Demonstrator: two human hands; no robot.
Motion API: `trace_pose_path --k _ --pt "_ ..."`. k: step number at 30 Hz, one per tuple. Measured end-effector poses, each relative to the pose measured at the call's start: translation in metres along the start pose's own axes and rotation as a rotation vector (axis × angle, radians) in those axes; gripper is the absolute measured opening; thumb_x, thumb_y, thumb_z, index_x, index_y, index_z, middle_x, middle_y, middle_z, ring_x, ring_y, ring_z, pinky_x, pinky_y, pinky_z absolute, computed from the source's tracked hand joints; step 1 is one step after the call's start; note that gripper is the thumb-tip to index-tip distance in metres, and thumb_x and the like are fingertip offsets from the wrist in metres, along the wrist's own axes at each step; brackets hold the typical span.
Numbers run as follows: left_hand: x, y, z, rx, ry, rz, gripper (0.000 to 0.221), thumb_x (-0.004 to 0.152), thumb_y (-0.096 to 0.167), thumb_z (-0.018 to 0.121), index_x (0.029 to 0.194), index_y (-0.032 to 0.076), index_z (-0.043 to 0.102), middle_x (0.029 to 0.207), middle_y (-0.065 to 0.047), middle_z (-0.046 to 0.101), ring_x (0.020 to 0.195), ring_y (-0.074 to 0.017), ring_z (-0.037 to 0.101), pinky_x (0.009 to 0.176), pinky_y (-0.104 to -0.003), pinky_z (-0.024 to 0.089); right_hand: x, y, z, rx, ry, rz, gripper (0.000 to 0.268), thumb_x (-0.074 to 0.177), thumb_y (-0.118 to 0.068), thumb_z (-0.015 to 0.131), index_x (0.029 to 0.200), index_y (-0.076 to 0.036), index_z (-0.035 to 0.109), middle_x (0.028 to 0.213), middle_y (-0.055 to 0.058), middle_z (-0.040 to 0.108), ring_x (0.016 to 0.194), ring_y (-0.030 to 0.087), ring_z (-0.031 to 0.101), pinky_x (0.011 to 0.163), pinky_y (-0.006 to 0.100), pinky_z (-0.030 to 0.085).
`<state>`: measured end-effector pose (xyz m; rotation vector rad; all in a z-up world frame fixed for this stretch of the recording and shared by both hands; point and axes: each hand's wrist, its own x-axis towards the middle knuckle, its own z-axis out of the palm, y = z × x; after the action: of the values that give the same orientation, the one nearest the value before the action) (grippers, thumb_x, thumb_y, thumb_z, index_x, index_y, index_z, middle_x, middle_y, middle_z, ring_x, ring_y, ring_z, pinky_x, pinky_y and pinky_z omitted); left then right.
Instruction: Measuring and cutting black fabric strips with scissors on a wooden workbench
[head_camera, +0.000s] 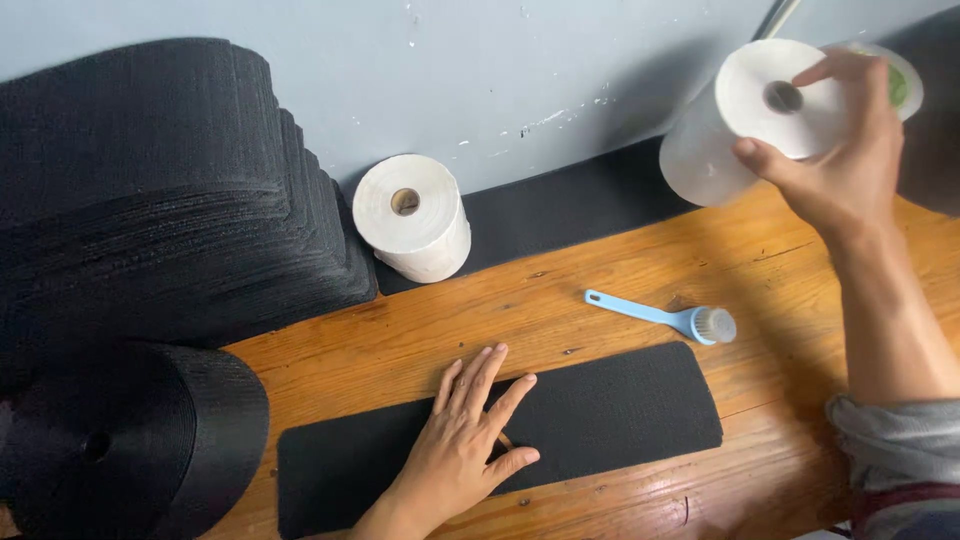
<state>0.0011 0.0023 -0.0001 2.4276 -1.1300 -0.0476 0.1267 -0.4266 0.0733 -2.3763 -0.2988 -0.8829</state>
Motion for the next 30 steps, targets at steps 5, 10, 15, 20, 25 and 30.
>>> trace_pose_path --k 5,10,15,20,25,30 --pt "0.003 -0.001 -0.005 -0.054 -0.036 -0.012 0.069 0.102 0.054 0.051 0.156 0.013 0.04 0.164 -0.026 0.026 0.151 -0.0407 0.03 0.117 -0.059 0.023 0.005 0.022 0.037 -0.149 -0.095 0.058 0.059 0.087 -0.026 0.088 0.13 -0.002 0.056 0.133 0.019 0.057 0.122 0.041 0.056 0.098 0.051 0.042" --pt "0.003 -0.005 -0.001 -0.03 -0.056 -0.029 0.07 0.102 0.057 0.05 0.157 0.015 0.039 0.165 -0.024 0.025 0.152 -0.0386 0.028 0.118 -0.059 0.021 0.0 0.039 0.039 -0.164 -0.161 0.111 0.05 0.095 -0.033 0.083 0.13 -0.007 0.057 0.138 0.019 0.05 0.132 0.038 0.048 0.1 0.054 0.041" --pt "0.001 -0.003 0.0 0.01 -0.025 -0.003 0.069 0.102 0.057 0.05 0.156 0.014 0.04 0.164 -0.025 0.026 0.151 -0.0385 0.03 0.118 -0.058 0.023 -0.001 0.034 0.028 -0.099 -0.171 0.022 0.066 0.096 -0.044 0.077 0.14 -0.002 0.054 0.155 0.034 0.031 0.151 0.046 0.028 0.112 0.062 0.036" --pt "0.0 -0.003 0.0 -0.06 0.022 0.002 0.063 0.102 0.05 0.055 0.15 0.011 0.047 0.161 -0.026 0.031 0.149 -0.0409 0.035 0.116 -0.06 0.026 -0.007 0.021 0.018 -0.061 0.08 -0.195 0.048 0.125 -0.032 0.047 0.13 0.015 0.06 0.138 0.033 0.048 0.132 0.046 0.047 0.111 0.056 0.039" --pt "-0.002 -0.007 -0.006 -0.01 0.057 0.022 0.066 0.098 0.053 0.061 0.149 0.013 0.048 0.16 -0.025 0.034 0.147 -0.0411 0.038 0.116 -0.064 0.029 -0.028 0.008 0.003 -0.071 0.122 -0.251 0.036 0.128 -0.017 0.049 0.122 0.016 0.063 0.129 0.035 0.055 0.126 0.048 0.056 0.11 0.054 0.043" --pt "-0.006 -0.007 -0.014 -0.027 -0.058 0.007 0.089 0.086 0.068 0.069 0.155 0.018 0.042 0.162 -0.026 0.023 0.151 -0.0431 0.028 0.12 -0.065 0.021 -0.064 -0.017 -0.009 0.016 0.009 -0.261 0.033 0.131 -0.008 0.047 0.113 0.014 0.062 0.113 0.028 0.067 0.107 0.042 0.06 0.101 0.05 0.044"
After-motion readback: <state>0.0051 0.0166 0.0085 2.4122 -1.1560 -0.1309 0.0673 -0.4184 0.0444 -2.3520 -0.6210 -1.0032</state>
